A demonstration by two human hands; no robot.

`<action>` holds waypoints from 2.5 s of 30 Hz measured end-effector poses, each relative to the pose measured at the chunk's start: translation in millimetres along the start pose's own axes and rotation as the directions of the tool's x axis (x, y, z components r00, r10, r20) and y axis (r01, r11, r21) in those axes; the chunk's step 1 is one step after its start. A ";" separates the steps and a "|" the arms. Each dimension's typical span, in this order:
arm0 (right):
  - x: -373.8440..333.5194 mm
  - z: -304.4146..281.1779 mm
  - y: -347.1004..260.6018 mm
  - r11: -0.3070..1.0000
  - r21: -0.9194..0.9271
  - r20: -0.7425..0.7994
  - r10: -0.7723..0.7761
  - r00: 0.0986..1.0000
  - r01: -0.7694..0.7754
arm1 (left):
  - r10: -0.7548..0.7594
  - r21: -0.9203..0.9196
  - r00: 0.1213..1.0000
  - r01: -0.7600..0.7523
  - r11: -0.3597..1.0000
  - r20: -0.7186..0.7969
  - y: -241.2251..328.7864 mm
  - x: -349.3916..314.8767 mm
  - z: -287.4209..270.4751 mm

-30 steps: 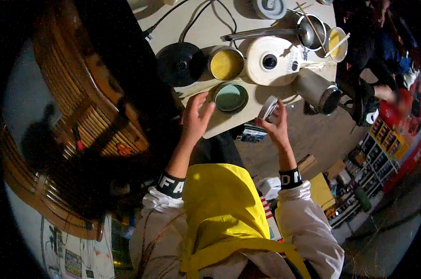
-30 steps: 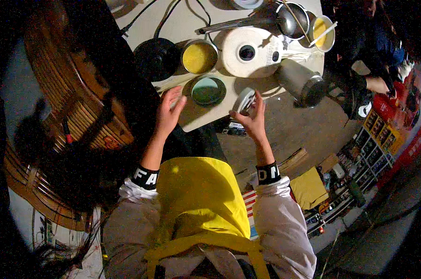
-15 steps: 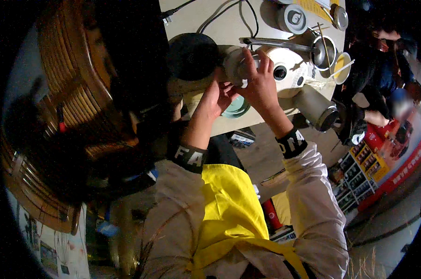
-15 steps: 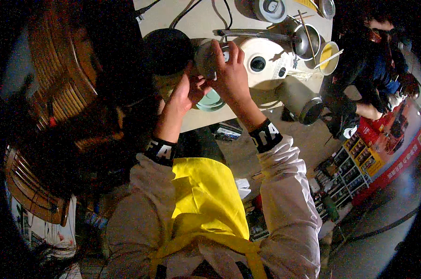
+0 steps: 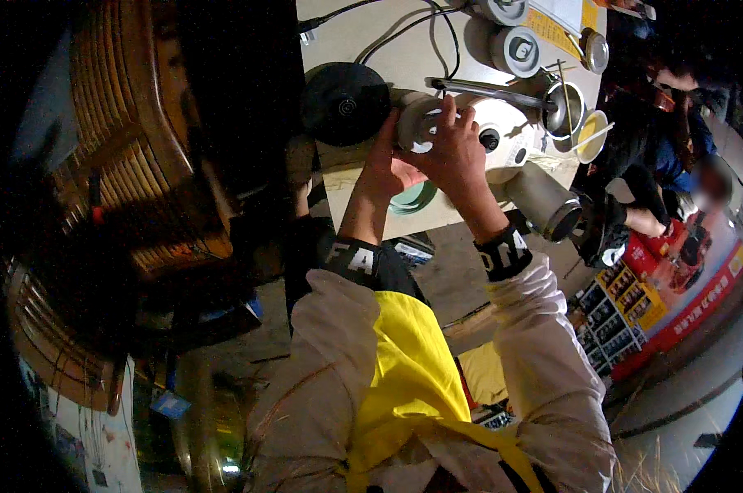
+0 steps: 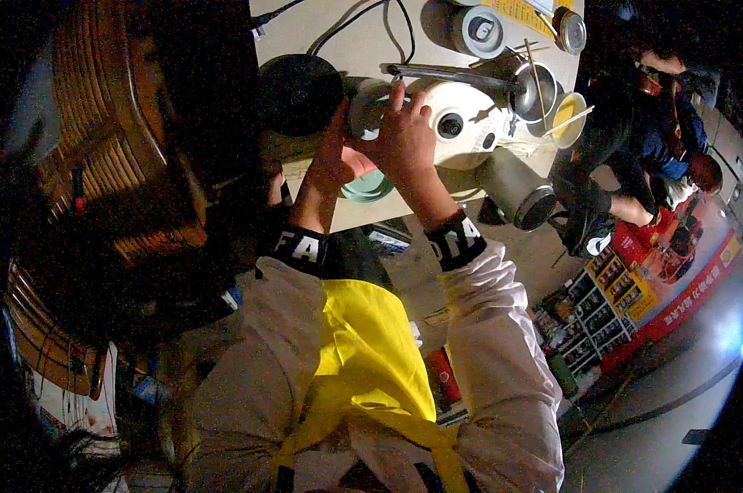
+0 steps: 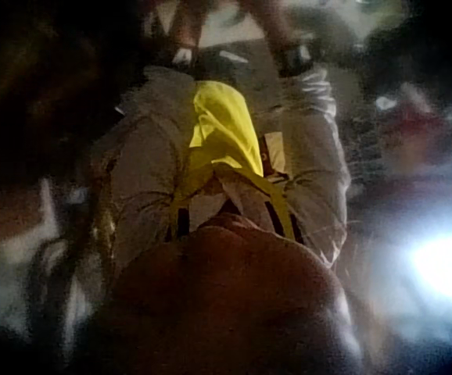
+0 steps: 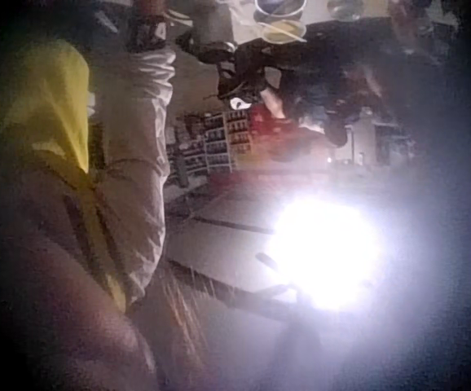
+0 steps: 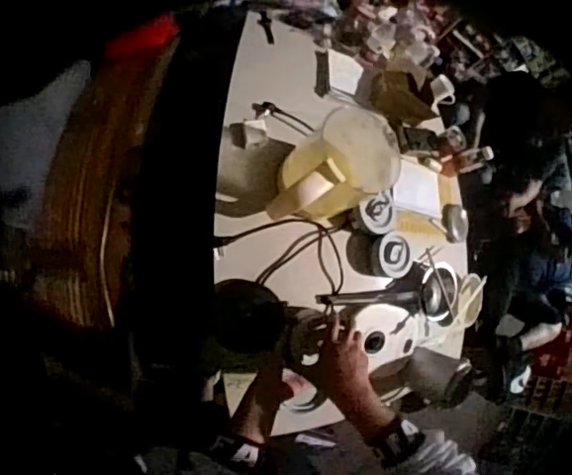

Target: The person assembles a small kitchen appliance by attaching a base to a cylindrical container and securing a lid. They then handle a small bowl and a white plate, placing them on the table.

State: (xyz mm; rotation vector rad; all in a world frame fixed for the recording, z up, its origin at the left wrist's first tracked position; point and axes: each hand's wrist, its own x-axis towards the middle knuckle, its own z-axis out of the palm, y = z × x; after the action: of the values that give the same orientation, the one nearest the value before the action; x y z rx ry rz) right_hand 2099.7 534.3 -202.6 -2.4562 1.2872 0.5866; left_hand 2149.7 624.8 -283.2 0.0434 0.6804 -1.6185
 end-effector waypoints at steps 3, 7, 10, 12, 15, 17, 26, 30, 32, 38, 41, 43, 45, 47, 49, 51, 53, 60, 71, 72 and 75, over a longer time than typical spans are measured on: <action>-2.0 14.0 18.6 0.935 -0.210 -0.181 -0.325 0.928 0.286 | 0.014 -0.091 0.985 -0.031 0.995 -0.173 -3.7 0.7 7.4; 3.7 2.4 4.7 0.997 -0.038 0.094 -0.060 0.994 0.064 | -0.011 -0.106 0.974 -0.013 0.994 -0.227 -6.3 10.8 -14.6; 13.2 -21.4 -9.2 0.939 0.130 0.367 0.251 0.896 -0.317 | -0.096 -0.170 0.970 0.058 0.984 -0.223 -3.3 13.6 -23.0; 12.3 -22.3 -5.7 0.971 0.121 0.263 0.168 0.950 -0.206 | -0.157 -0.226 0.961 0.105 0.969 -0.229 -0.6 13.2 -25.0; 2.8 -4.4 14.4 0.948 -0.132 0.011 -0.291 0.957 0.290 | 0.001 -0.139 0.990 -0.021 0.990 -0.141 -4.5 10.2 -5.0; 5.0 12.4 22.0 0.926 -0.139 0.009 -0.353 0.935 0.351 | -0.029 -0.217 0.991 -0.001 0.976 -0.132 -5.6 13.7 -20.4; 16.4 17.5 53.9 0.555 -0.324 0.133 -0.775 0.618 0.766 | -0.064 -0.159 0.971 0.027 0.987 -0.230 -6.9 8.6 -24.8; 22.1 18.3 54.3 0.521 -0.355 0.139 -0.792 0.595 0.776 | 0.069 -0.077 0.986 -0.081 0.994 -0.151 -12.3 8.8 -17.3; 15.0 18.9 49.8 0.678 -0.342 0.072 -0.671 0.738 0.651 | 0.076 -0.158 0.974 -0.111 0.981 -0.213 -16.1 15.8 -28.2; 14.0 17.5 11.2 0.960 0.065 0.204 0.254 0.945 -0.272 | -0.080 -0.314 0.921 -0.048 0.948 -0.382 -8.6 19.7 -36.2; 11.0 47.5 59.0 0.972 0.020 0.238 0.222 0.945 -0.233 | 0.043 -0.200 0.930 -0.123 0.972 -0.365 -14.6 18.1 -16.0; -4.3 8.0 19.4 0.934 0.178 0.082 0.300 0.950 -0.310 | -0.071 -0.258 0.901 -0.047 0.965 -0.428 -7.2 20.3 -24.2; -6.5 -3.8 31.2 0.963 -0.106 -0.111 -0.258 0.960 0.247 | -0.093 -0.264 0.888 -0.033 0.964 -0.450 -7.1 18.1 -23.4; 4.0 4.5 42.1 0.797 -0.348 -0.045 -0.540 0.840 0.493 | -0.034 -0.209 0.904 -0.062 0.976 -0.427 -11.1 14.9 -14.2; 7.0 12.8 40.2 0.804 -0.412 0.008 -0.467 0.884 0.428 | 0.018 -0.170 0.950 -0.075 0.983 -0.313 -12.9 18.5 -19.0; 2.7 5.0 19.6 0.972 -0.198 0.097 -0.112 0.989 0.130 | 0.103 -0.092 0.963 -0.129 0.987 -0.250 -14.8 20.1 -30.0; -4.1 7.0 2.8 0.990 -0.060 0.155 0.133 0.979 -0.126 | 0.029 -0.164 0.925 -0.097 0.982 -0.378 -13.5 25.2 -36.3; 6.9 13.8 38.1 0.656 -0.513 0.097 -0.597 0.797 0.554 | -0.002 -0.268 0.934 -0.101 0.958 -0.357 -9.2 13.2 -12.3; 3.9 7.2 12.4 0.968 0.138 0.184 0.184 0.966 -0.211 | -0.011 -0.133 0.906 -0.050 0.990 -0.422 -3.1 5.4 -0.3; 0.4 7.7 20.3 0.980 0.174 0.081 0.085 0.993 -0.098 | -0.053 -0.106 0.862 -0.001 0.994 -0.505 1.3 1.6 1.3; -10.7 3.6 48.4 0.957 0.234 -0.164 -0.133 0.977 0.169 | 0.186 0.421 0.755 0.129 0.898 -0.628 4.8 -25.7 0.0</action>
State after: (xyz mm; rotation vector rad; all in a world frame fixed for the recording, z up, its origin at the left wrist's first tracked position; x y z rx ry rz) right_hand 2053.2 516.8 -204.3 -2.3951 1.1328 0.1948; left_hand 2158.9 647.8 -274.6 1.0080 0.8135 -1.6946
